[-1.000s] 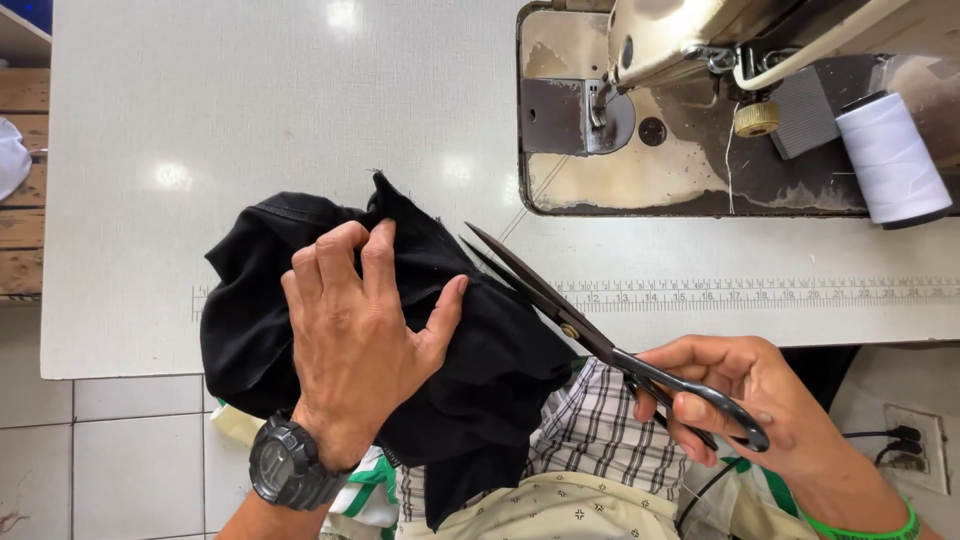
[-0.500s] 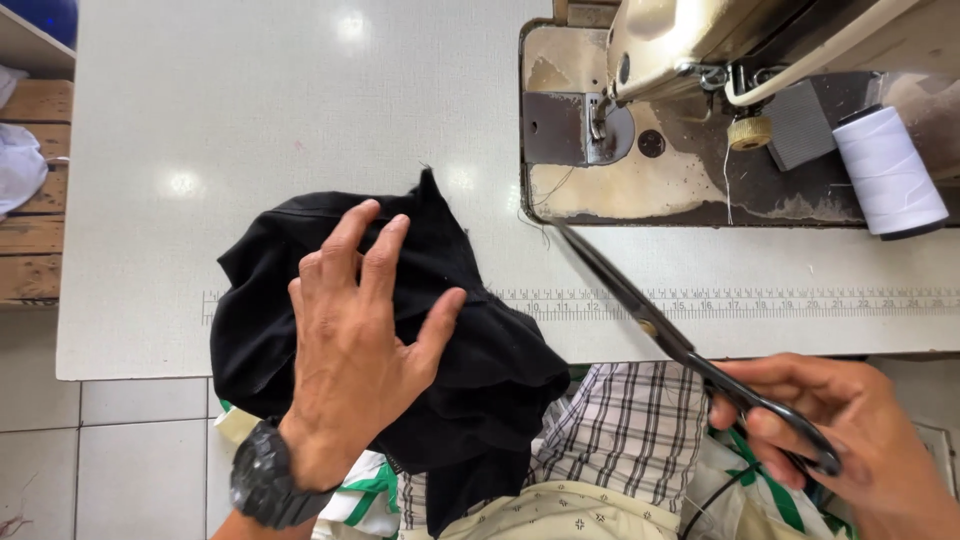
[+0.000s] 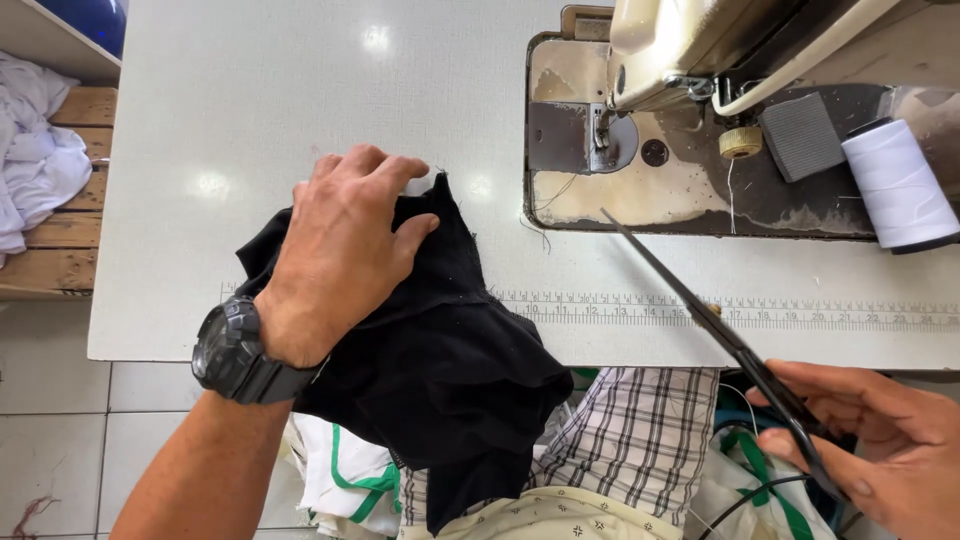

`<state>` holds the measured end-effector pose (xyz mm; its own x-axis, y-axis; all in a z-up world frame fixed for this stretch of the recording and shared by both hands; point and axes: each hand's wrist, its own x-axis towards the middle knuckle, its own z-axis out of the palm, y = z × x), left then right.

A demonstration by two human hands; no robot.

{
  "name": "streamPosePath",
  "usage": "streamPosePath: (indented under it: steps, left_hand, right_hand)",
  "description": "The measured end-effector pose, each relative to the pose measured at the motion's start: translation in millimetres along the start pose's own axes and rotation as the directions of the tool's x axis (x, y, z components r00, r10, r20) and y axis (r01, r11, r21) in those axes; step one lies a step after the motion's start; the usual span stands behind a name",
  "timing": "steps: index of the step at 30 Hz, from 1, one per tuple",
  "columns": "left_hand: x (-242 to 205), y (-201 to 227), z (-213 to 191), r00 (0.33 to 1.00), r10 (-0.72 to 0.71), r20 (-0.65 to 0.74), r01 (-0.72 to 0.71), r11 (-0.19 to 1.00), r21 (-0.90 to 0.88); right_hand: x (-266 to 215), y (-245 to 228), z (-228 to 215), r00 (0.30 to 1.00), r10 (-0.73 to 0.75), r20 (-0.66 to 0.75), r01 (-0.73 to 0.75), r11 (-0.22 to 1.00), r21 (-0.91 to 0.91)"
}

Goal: The person is using an industrial sewing machine to reinforce seams on a black garment and then trimming the excess thread with scissors.

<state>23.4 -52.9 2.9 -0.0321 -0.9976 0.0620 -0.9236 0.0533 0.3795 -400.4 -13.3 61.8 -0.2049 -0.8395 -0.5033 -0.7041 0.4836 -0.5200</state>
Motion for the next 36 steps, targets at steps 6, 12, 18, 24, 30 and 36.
streamPosePath:
  steps: [6, 12, 18, 24, 30, 36]
  left_hand:
    - [-15, -8, -9, 0.986, 0.084, -0.142, -0.087, 0.996, -0.013]
    - [-10, -15, -10, 0.998, 0.012, -0.059, -0.015, 0.999, -0.051]
    - [-24, 8, -6, 0.877, 0.373, -0.302, -0.378, 0.925, 0.044]
    - [-45, 18, -5, 0.872, 0.383, -0.307, -0.358, 0.924, 0.136]
    - [-36, -2, 1, 0.87, 0.427, -0.246, -0.394, 0.902, 0.175]
    - [-37, -10, -11, 0.899, 0.302, -0.317, -0.207, 0.931, 0.3]
  right_hand:
    - [21, 12, -11, 0.996, -0.077, -0.046, 0.053, 0.92, -0.389]
    - [28, 37, -6, 0.932, -0.351, -0.09, 0.322, 0.916, -0.237]
    - [18, 50, -10, 0.989, -0.115, 0.092, 0.101, 0.984, 0.146]
    - [-12, 1, 10, 0.979, 0.16, 0.127, -0.19, 0.942, 0.278]
    - [-14, -9, 21, 0.962, 0.189, 0.198, -0.242, 0.925, 0.292]
    - [-10, -10, 17, 0.962, 0.218, 0.162, -0.257, 0.923, 0.285]
